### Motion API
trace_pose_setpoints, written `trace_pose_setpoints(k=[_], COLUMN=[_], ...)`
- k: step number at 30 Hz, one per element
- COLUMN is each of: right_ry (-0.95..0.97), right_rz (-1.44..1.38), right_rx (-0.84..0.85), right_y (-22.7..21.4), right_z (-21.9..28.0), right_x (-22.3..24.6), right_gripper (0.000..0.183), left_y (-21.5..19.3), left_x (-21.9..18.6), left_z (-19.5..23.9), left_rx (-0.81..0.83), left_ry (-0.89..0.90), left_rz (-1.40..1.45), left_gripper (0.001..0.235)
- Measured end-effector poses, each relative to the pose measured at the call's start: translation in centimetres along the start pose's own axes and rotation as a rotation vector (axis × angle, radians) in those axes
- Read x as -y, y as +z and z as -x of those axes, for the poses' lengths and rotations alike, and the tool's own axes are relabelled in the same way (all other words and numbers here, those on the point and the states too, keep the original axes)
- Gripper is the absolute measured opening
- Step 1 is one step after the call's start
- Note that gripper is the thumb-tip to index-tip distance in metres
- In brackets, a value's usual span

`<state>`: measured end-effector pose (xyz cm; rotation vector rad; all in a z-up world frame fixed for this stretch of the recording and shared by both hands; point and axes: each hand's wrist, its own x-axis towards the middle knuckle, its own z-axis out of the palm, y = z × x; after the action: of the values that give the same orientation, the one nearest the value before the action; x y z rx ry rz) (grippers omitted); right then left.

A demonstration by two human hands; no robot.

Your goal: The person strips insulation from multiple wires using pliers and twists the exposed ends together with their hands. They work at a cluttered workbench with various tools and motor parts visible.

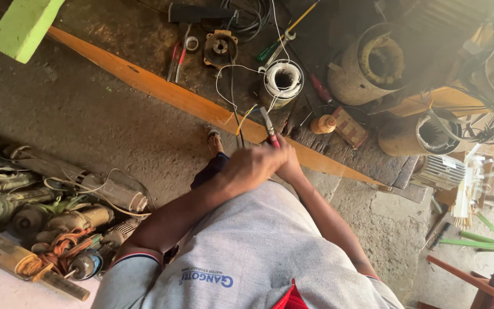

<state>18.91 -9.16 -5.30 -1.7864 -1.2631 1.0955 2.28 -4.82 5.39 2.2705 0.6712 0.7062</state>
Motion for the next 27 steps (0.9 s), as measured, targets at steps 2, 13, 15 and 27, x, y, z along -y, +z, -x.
trace_pose_setpoints(k=[2,13,15,27], right_ry=[-0.121,-0.168,-0.249,0.042], right_rz=[0.142,0.404,0.472,0.599], right_rx=[0.011,0.16,0.109,-0.181], right_y=[0.1,-4.3,-4.8,-5.8], right_z=[0.5,4.3,5.7,10.0], right_x=[0.4,2.1,1.7,3.6], right_gripper=[0.031,0.048,0.048,0.032], left_y=[-1.5,-11.9,-14.1,-4.6], left_x=[1.6,19.7,21.9,10.1], left_z=[-1.6,-2.6,-3.9,-6.5], left_rx=[-0.21,-0.146,-0.196,-0.174], left_ry=[-0.089,-0.515,-0.541,0.009], left_rz=[-0.139,-0.423,-0.564,-0.048], left_gripper=[0.004,0.009,0.003,0.011])
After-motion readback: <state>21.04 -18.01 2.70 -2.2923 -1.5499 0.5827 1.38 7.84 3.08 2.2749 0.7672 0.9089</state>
